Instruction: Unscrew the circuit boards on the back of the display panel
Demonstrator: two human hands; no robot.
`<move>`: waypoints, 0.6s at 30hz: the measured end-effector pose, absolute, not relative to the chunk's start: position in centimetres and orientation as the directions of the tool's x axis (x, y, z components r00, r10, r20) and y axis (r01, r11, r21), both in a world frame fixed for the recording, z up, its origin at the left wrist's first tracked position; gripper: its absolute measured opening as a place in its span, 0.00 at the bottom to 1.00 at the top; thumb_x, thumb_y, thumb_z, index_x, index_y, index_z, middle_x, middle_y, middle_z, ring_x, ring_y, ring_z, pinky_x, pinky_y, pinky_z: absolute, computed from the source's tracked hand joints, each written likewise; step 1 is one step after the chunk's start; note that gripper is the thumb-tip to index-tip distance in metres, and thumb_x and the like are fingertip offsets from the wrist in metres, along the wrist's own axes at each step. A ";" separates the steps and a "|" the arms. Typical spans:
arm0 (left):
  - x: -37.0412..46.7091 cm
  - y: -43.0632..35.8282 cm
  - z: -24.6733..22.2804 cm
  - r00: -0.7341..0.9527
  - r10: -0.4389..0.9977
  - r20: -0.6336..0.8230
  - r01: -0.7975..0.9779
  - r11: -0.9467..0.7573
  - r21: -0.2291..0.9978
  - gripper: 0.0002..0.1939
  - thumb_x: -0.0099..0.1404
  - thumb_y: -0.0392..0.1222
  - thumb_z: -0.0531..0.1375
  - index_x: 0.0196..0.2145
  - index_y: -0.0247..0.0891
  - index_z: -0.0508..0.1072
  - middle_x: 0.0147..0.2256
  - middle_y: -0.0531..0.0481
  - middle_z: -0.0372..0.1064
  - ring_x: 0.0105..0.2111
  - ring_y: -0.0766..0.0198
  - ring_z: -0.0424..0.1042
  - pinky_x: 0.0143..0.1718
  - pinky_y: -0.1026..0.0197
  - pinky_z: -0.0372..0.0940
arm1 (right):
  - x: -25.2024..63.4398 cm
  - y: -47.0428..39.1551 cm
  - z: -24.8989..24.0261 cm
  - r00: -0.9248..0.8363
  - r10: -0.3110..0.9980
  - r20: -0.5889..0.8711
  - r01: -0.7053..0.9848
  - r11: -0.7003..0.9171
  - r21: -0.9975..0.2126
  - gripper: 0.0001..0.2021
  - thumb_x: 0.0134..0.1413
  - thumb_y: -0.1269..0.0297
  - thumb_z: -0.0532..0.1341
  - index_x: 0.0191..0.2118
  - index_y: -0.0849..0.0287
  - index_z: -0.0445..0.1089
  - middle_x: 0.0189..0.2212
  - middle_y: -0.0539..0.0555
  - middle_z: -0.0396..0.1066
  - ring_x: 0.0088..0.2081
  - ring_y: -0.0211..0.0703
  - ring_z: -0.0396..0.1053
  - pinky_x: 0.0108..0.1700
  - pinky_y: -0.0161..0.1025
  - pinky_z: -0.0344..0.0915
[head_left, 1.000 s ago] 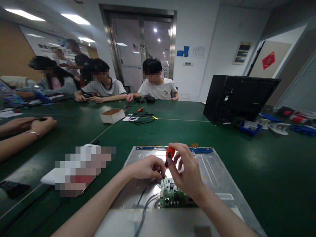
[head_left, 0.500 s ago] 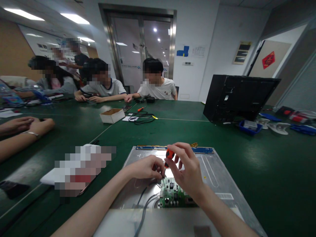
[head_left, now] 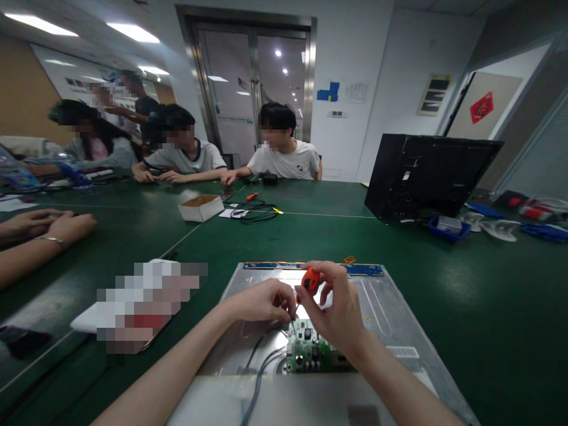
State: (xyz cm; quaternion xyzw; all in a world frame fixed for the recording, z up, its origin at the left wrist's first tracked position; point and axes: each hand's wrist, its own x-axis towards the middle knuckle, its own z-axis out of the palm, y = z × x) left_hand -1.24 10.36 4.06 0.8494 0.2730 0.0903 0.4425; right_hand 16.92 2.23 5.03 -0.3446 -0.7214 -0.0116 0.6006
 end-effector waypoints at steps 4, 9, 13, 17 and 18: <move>-1.3 10.3 4.1 0.832 0.545 -0.103 0.396 -0.453 0.799 0.04 0.53 0.36 0.64 0.29 0.36 0.78 0.25 0.54 0.68 0.27 0.65 0.64 0.30 0.64 0.56 | 17.0 2.2 5.3 -0.063 0.480 0.875 0.486 0.780 -0.393 0.15 0.64 0.68 0.59 0.54 0.54 0.59 0.41 0.55 0.73 0.29 0.36 0.71 0.22 0.31 0.65; -1.2 10.2 4.4 0.829 0.550 -0.107 0.401 -0.448 0.799 0.02 0.53 0.36 0.64 0.27 0.36 0.76 0.24 0.56 0.67 0.27 0.66 0.62 0.30 0.64 0.56 | 17.1 2.0 5.6 -0.085 0.495 0.865 0.503 0.771 -0.391 0.13 0.65 0.70 0.56 0.54 0.55 0.63 0.46 0.58 0.69 0.30 0.36 0.69 0.23 0.32 0.66; -1.1 10.1 4.5 0.826 0.554 -0.103 0.399 -0.446 0.801 0.01 0.52 0.35 0.64 0.25 0.37 0.75 0.23 0.56 0.66 0.26 0.66 0.61 0.29 0.64 0.55 | 17.1 1.9 5.6 -0.101 0.516 0.851 0.498 0.766 -0.406 0.17 0.65 0.72 0.55 0.57 0.55 0.62 0.47 0.58 0.69 0.30 0.36 0.69 0.23 0.33 0.67; -1.1 10.2 4.4 0.826 0.554 -0.107 0.402 -0.445 0.800 0.01 0.52 0.35 0.64 0.26 0.37 0.76 0.23 0.56 0.65 0.26 0.66 0.61 0.29 0.64 0.55 | 17.1 2.0 5.4 -0.105 0.519 0.848 0.498 0.765 -0.407 0.17 0.64 0.72 0.55 0.57 0.55 0.61 0.46 0.58 0.69 0.29 0.36 0.68 0.23 0.33 0.66; -1.2 10.2 4.3 0.826 0.553 -0.108 0.402 -0.445 0.800 0.01 0.52 0.35 0.65 0.26 0.37 0.76 0.23 0.56 0.65 0.26 0.66 0.62 0.29 0.64 0.55 | 17.1 2.0 5.4 -0.106 0.520 0.848 0.498 0.766 -0.407 0.17 0.64 0.72 0.55 0.57 0.55 0.61 0.46 0.58 0.69 0.29 0.36 0.68 0.23 0.33 0.65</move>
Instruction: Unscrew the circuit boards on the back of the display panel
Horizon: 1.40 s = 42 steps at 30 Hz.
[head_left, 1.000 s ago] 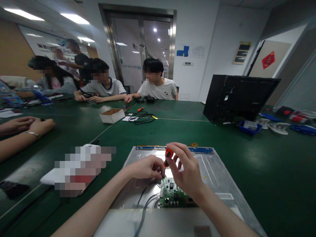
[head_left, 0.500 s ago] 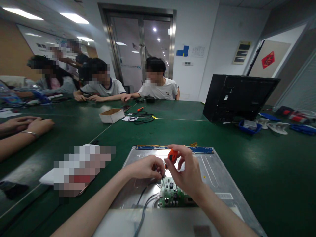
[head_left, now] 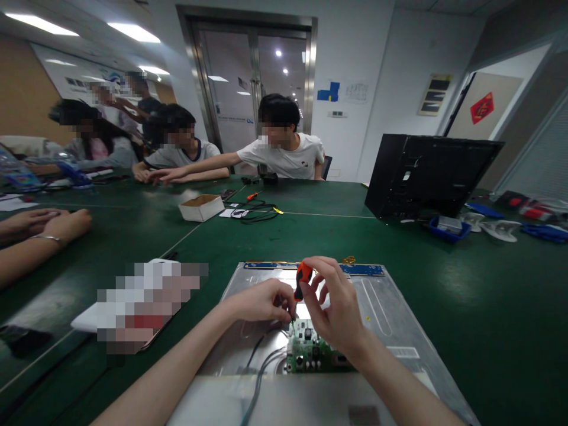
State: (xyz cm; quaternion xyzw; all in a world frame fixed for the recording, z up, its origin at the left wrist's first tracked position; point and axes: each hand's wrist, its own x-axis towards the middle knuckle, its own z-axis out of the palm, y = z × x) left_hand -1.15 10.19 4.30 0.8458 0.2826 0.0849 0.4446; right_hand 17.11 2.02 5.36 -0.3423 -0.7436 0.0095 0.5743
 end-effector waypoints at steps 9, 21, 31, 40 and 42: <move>-1.2 10.2 4.2 0.828 0.551 -0.102 0.394 -0.443 0.805 0.03 0.53 0.36 0.65 0.28 0.37 0.78 0.25 0.55 0.68 0.28 0.65 0.64 0.31 0.64 0.57 | 17.0 2.2 5.6 -0.058 0.478 0.876 0.514 0.767 -0.384 0.11 0.65 0.67 0.59 0.51 0.53 0.62 0.40 0.53 0.67 0.28 0.35 0.67 0.22 0.31 0.64; -1.2 10.2 4.2 0.838 0.537 -0.091 0.380 -0.456 0.805 0.03 0.53 0.35 0.64 0.28 0.37 0.78 0.24 0.56 0.67 0.26 0.66 0.61 0.29 0.65 0.56 | 17.0 2.0 5.6 -0.073 0.499 0.864 0.519 0.759 -0.394 0.14 0.64 0.71 0.57 0.54 0.54 0.63 0.44 0.56 0.69 0.28 0.34 0.68 0.22 0.32 0.64; -1.3 10.3 3.9 0.835 0.541 -0.097 0.383 -0.445 0.809 0.04 0.54 0.35 0.65 0.30 0.37 0.78 0.27 0.55 0.69 0.28 0.65 0.64 0.30 0.64 0.58 | 17.0 2.1 5.5 -0.027 0.468 0.883 0.505 0.769 -0.392 0.13 0.63 0.67 0.61 0.51 0.54 0.61 0.36 0.51 0.69 0.27 0.35 0.67 0.21 0.31 0.63; -1.0 10.3 4.0 0.833 0.543 -0.104 0.387 -0.438 0.812 0.03 0.52 0.33 0.65 0.28 0.37 0.77 0.24 0.56 0.68 0.26 0.66 0.63 0.29 0.64 0.57 | 17.2 2.0 5.9 -0.035 0.468 0.883 0.541 0.752 -0.377 0.10 0.64 0.69 0.60 0.50 0.54 0.66 0.41 0.55 0.70 0.26 0.33 0.68 0.21 0.30 0.65; -0.9 10.2 4.1 0.833 0.543 -0.100 0.384 -0.439 0.813 0.03 0.52 0.33 0.64 0.27 0.37 0.77 0.24 0.56 0.67 0.26 0.66 0.62 0.29 0.64 0.56 | 17.2 1.9 5.9 -0.043 0.473 0.880 0.537 0.754 -0.379 0.12 0.64 0.70 0.58 0.51 0.54 0.66 0.43 0.56 0.71 0.26 0.33 0.69 0.21 0.31 0.66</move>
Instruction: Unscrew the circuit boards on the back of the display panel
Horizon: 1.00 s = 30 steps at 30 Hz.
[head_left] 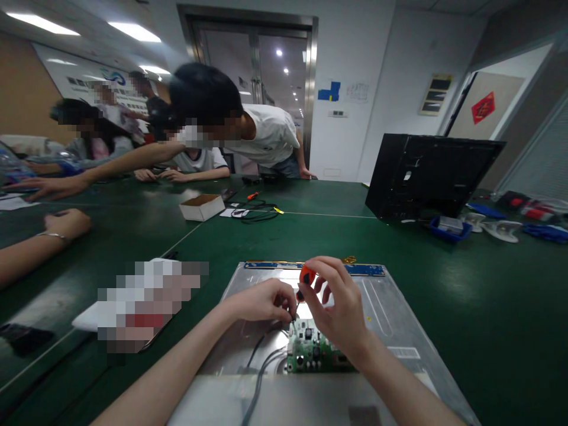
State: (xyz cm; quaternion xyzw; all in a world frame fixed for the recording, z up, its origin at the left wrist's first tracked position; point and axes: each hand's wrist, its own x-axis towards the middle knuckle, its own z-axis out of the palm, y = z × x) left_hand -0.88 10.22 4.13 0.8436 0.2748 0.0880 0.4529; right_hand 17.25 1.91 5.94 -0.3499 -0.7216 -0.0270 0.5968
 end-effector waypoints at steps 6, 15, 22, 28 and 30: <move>-0.9 10.3 4.1 0.830 0.548 -0.107 0.393 -0.438 0.809 0.03 0.53 0.36 0.65 0.29 0.37 0.77 0.25 0.55 0.70 0.27 0.65 0.64 0.29 0.64 0.58 | 17.4 2.1 5.6 -0.032 0.468 0.883 0.517 0.764 -0.386 0.14 0.62 0.70 0.60 0.52 0.55 0.62 0.39 0.55 0.74 0.26 0.35 0.69 0.21 0.31 0.64; -0.9 10.3 4.2 0.833 0.544 -0.105 0.390 -0.442 0.807 0.02 0.53 0.35 0.65 0.28 0.37 0.77 0.25 0.55 0.70 0.26 0.66 0.63 0.28 0.65 0.57 | 17.3 2.1 5.3 -0.010 0.493 0.870 0.537 0.736 -0.411 0.15 0.63 0.67 0.60 0.53 0.55 0.60 0.33 0.51 0.74 0.26 0.37 0.72 0.21 0.31 0.65; -0.8 10.2 4.3 0.841 0.532 -0.098 0.375 -0.443 0.815 0.02 0.52 0.34 0.65 0.27 0.38 0.77 0.24 0.56 0.70 0.25 0.66 0.62 0.27 0.65 0.56 | 17.3 2.0 5.8 -0.028 0.470 0.882 0.522 0.760 -0.388 0.12 0.63 0.70 0.58 0.51 0.54 0.64 0.43 0.56 0.71 0.28 0.35 0.70 0.23 0.32 0.68; -0.9 10.2 4.1 0.834 0.542 -0.102 0.382 -0.434 0.816 0.01 0.53 0.35 0.66 0.26 0.38 0.78 0.23 0.56 0.68 0.25 0.66 0.62 0.27 0.65 0.56 | 17.3 2.1 5.5 -0.051 0.497 0.866 0.536 0.746 -0.396 0.17 0.64 0.74 0.54 0.56 0.55 0.63 0.46 0.59 0.71 0.30 0.37 0.71 0.23 0.32 0.67; -1.0 10.2 4.0 0.833 0.543 -0.105 0.383 -0.431 0.817 0.01 0.53 0.35 0.66 0.26 0.38 0.78 0.23 0.56 0.68 0.26 0.66 0.63 0.28 0.65 0.56 | 17.3 2.1 5.5 -0.038 0.503 0.863 0.535 0.740 -0.408 0.16 0.63 0.73 0.55 0.55 0.56 0.62 0.44 0.59 0.71 0.29 0.36 0.70 0.22 0.32 0.66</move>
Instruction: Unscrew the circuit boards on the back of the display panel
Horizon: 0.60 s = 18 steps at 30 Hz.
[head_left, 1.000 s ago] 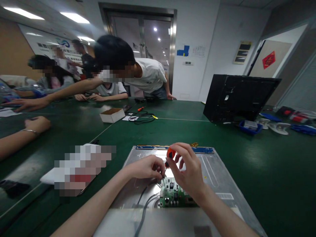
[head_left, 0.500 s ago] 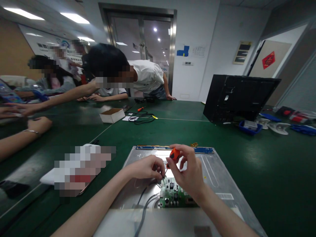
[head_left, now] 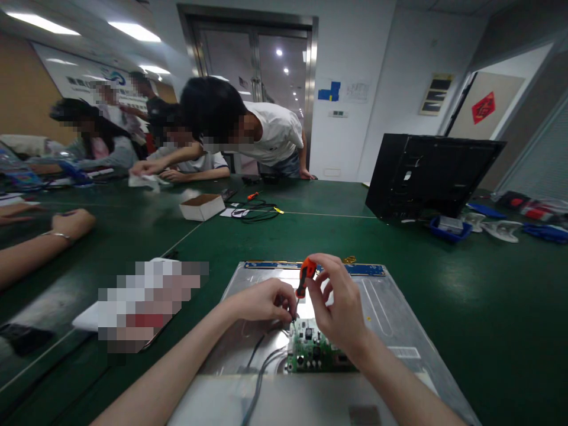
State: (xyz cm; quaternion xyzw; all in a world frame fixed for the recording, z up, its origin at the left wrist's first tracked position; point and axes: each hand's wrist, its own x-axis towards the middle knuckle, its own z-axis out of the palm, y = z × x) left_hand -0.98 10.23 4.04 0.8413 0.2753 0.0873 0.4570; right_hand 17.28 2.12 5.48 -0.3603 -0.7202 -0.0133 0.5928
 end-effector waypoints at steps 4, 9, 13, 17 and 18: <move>-1.1 10.4 3.9 0.831 0.545 -0.114 0.391 -0.426 0.816 0.04 0.53 0.36 0.65 0.30 0.37 0.79 0.26 0.54 0.70 0.28 0.65 0.65 0.30 0.64 0.58 | 17.2 2.2 5.4 -0.007 0.518 0.855 0.534 0.725 -0.435 0.14 0.62 0.67 0.61 0.52 0.55 0.61 0.35 0.52 0.71 0.26 0.36 0.69 0.21 0.32 0.65; -1.1 10.5 4.1 0.833 0.541 -0.119 0.396 -0.432 0.811 0.03 0.52 0.34 0.65 0.28 0.37 0.77 0.27 0.54 0.71 0.28 0.64 0.65 0.31 0.64 0.58 | 17.0 2.2 5.3 0.015 0.524 0.851 0.526 0.720 -0.452 0.13 0.62 0.67 0.61 0.49 0.54 0.59 0.32 0.49 0.68 0.25 0.35 0.68 0.21 0.30 0.64; -1.1 10.3 4.4 0.834 0.538 -0.121 0.395 -0.431 0.812 0.02 0.52 0.33 0.65 0.27 0.37 0.77 0.25 0.55 0.69 0.27 0.66 0.63 0.30 0.64 0.57 | 16.9 2.2 5.3 0.006 0.518 0.855 0.517 0.731 -0.446 0.12 0.62 0.67 0.60 0.49 0.54 0.59 0.33 0.49 0.68 0.26 0.35 0.68 0.22 0.30 0.63; -1.0 10.2 4.4 0.834 0.539 -0.118 0.394 -0.431 0.812 0.03 0.52 0.31 0.64 0.26 0.37 0.76 0.24 0.57 0.67 0.25 0.67 0.61 0.29 0.64 0.56 | 16.9 2.3 5.3 0.002 0.511 0.859 0.520 0.733 -0.437 0.12 0.63 0.67 0.60 0.50 0.54 0.59 0.34 0.50 0.68 0.27 0.35 0.68 0.22 0.30 0.63; -1.0 10.2 4.4 0.833 0.540 -0.117 0.394 -0.431 0.812 0.04 0.52 0.31 0.64 0.26 0.37 0.76 0.23 0.57 0.67 0.25 0.67 0.61 0.29 0.64 0.56 | 16.9 2.3 5.3 0.001 0.511 0.860 0.520 0.734 -0.436 0.12 0.63 0.68 0.60 0.50 0.54 0.59 0.34 0.50 0.68 0.26 0.35 0.68 0.22 0.30 0.63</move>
